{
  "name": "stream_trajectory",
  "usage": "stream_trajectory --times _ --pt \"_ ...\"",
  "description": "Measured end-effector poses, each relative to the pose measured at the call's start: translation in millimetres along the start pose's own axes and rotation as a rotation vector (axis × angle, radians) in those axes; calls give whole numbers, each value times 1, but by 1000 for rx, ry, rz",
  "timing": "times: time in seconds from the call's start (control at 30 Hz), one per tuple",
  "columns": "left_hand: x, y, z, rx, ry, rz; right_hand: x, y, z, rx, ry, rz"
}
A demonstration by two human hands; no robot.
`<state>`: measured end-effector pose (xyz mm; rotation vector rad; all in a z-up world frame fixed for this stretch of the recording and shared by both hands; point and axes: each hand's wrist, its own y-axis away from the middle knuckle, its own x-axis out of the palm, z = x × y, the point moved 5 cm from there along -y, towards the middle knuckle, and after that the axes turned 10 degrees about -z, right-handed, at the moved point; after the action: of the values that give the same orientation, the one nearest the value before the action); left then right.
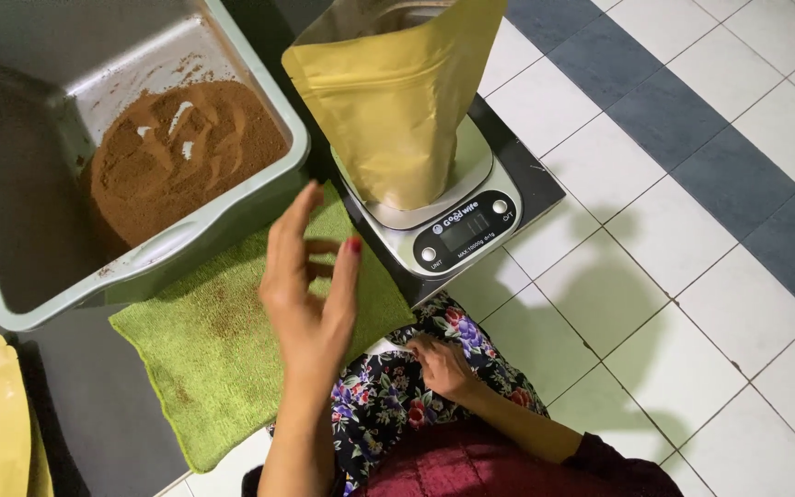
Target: Scooping coffee powder from a container into a paper pouch and weighing it on a digital scale to reach a precise amount.
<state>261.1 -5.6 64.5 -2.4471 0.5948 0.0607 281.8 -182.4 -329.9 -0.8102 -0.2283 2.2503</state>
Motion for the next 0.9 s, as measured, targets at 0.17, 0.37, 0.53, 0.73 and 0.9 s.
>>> stream_trajectory --times 0.17,0.37,0.53,0.73,0.9 --pt "30 -12 21 -49 41 26 -25 -26 43 -48 -196 -152" --pt "44 -8 48 -176 79 -12 -35 -42 57 -65 -446 -171" --pt "48 -15 43 -178 111 -102 -41 -50 53 -10 -736 -168" --pt "49 -14 45 -185 134 -137 -34 -54 57 116 -970 -155" --pt "39 -11 38 -160 105 -149 -24 -42 39 162 -972 -147"
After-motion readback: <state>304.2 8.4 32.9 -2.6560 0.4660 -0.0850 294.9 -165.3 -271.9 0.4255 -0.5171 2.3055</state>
